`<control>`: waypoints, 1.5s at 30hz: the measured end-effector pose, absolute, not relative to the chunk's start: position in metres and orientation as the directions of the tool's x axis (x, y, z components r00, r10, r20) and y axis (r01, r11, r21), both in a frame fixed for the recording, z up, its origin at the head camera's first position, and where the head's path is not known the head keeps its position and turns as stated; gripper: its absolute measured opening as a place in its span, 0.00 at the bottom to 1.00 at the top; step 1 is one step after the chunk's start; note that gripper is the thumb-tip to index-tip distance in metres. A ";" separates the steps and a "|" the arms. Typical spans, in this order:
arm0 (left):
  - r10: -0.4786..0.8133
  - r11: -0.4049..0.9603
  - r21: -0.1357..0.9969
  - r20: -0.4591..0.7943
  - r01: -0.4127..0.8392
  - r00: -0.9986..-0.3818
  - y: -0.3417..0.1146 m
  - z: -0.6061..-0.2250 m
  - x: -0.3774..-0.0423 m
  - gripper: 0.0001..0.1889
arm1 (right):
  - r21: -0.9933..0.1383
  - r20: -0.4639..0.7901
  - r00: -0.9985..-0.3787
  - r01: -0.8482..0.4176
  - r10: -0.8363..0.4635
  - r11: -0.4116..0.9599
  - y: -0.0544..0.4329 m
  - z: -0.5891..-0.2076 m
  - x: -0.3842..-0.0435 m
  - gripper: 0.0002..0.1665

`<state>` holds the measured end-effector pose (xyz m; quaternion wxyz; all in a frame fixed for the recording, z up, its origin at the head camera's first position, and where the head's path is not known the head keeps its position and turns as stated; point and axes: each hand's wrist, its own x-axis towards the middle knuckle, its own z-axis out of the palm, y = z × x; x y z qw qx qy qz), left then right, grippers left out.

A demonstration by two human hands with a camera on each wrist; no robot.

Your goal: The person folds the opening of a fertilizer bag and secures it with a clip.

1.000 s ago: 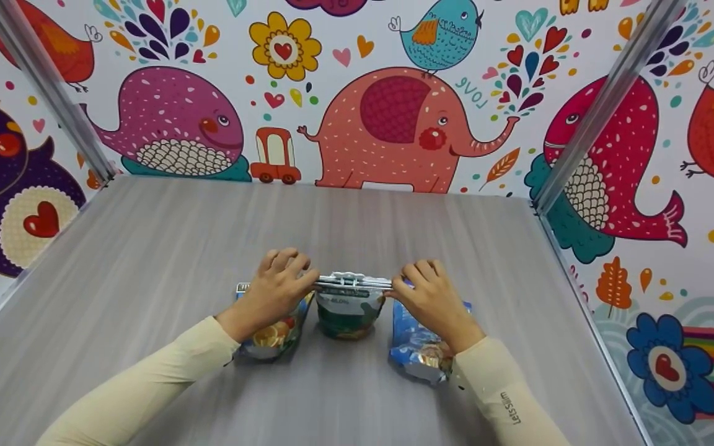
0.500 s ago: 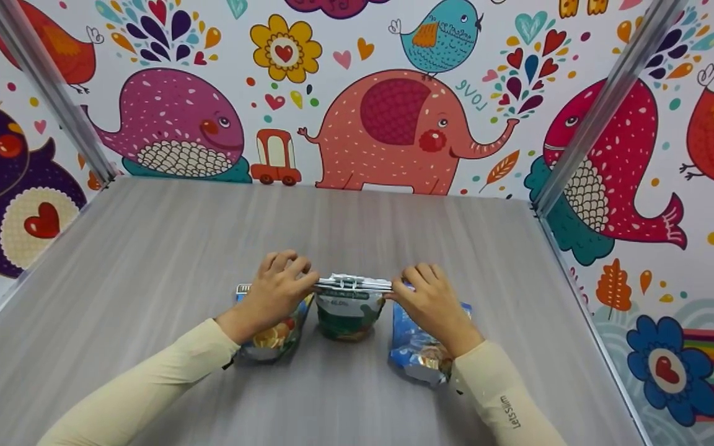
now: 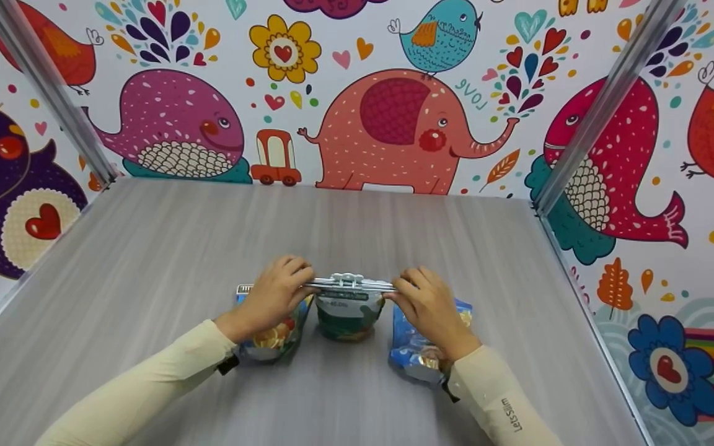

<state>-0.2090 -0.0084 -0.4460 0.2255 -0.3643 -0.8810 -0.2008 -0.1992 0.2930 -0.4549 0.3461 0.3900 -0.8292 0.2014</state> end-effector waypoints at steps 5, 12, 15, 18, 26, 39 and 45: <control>0.557 0.587 0.398 0.434 0.705 -0.708 -0.010 -0.440 -0.208 0.06 | -0.160 0.711 -0.508 -0.790 -0.486 0.592 0.293 -0.457 -0.197 0.14; 0.572 0.522 0.608 0.271 0.599 -0.774 -0.011 -0.434 -0.211 0.10 | -0.325 0.684 -0.593 -0.769 -0.424 0.551 0.290 -0.461 -0.194 0.17; 0.572 0.509 0.652 0.232 0.562 -0.787 -0.011 -0.433 -0.211 0.11 | -0.399 0.651 -0.653 -0.729 -0.387 0.557 0.289 -0.462 -0.192 0.15; 0.569 0.500 0.685 0.201 0.530 -0.797 -0.012 -0.433 -0.212 0.10 | -0.494 0.602 -0.718 -0.678 -0.349 0.544 0.287 -0.461 -0.190 0.13; 0.579 0.454 0.787 0.094 0.417 -0.810 -0.015 -0.429 -0.212 0.07 | -0.624 0.546 -0.793 -0.599 -0.268 0.501 0.281 -0.462 -0.187 0.13; 0.540 0.364 0.873 0.086 0.325 -0.837 -0.014 -0.430 -0.214 0.07 | -0.906 0.304 -0.928 -0.352 -0.215 0.236 0.274 -0.459 -0.184 0.06; 0.517 0.332 0.901 0.073 0.278 -0.853 -0.012 -0.432 -0.216 0.08 | -0.948 0.224 -0.957 -0.257 -0.186 0.185 0.271 -0.459 -0.183 0.09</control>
